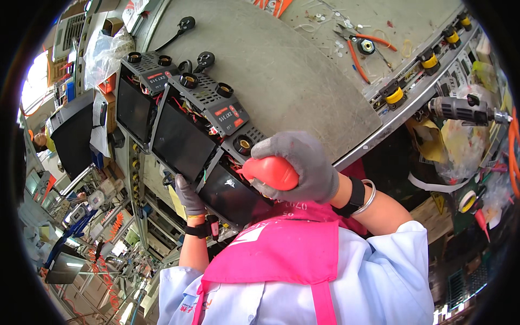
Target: Assembling, cleaning with an air blower, and labeling electronic units on a production line.
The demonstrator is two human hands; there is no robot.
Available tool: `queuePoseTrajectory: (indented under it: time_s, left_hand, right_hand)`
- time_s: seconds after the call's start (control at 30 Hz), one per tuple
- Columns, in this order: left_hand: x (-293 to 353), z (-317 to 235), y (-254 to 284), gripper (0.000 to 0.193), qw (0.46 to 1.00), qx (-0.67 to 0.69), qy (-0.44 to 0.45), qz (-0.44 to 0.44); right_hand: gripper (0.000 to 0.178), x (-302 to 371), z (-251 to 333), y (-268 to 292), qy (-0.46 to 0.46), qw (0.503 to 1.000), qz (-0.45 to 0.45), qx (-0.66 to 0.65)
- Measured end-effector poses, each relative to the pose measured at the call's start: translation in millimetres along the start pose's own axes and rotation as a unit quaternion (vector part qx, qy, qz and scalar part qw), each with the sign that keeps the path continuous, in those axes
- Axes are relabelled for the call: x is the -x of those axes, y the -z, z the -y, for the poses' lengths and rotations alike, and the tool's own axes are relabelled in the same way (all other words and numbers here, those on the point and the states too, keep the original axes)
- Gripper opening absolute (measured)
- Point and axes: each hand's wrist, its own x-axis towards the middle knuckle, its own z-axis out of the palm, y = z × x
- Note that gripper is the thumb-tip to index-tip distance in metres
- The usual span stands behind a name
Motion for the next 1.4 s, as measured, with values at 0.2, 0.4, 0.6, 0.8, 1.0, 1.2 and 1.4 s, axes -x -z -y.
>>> queuePoseTrajectory:
  time_s: [0.2,0.4,0.6,0.8,1.0,1.2,1.4]
  left_hand:
    - [1,3,1,0.058,0.999,0.016,0.030,-0.009]
    - [2,2,0,0.054,0.999,-0.027,0.021,-0.029]
    - [1,-1,0,0.055,1.000,-0.010,0.019,-0.013]
    - [-2,14,4,0.058,1.000,-0.014,-0.022,-0.004]
    - [-4,24,8,0.061,0.996,-0.093,-0.008,0.011]
    - [0,16,6,0.055,0.995,-0.090,-0.028,-0.023]
    - [77,18,14,0.059,0.966,-0.055,-0.216,-0.133]
  right_hand:
    - [0.046,-2,5,3,0.014,0.999,0.022,0.023]
    - [0.045,-8,2,4,-0.030,0.999,0.034,-0.009]
    - [0.043,-5,1,-5,-0.049,0.999,0.001,-0.019]
    - [0.041,13,18,4,-0.156,0.955,-0.202,-0.148]
    - [0.035,43,21,24,-0.247,0.810,-0.401,-0.349]
    - [0.028,85,35,25,-0.302,0.748,-0.385,-0.449]
    - [0.037,113,51,21,-0.263,0.750,-0.322,-0.514]
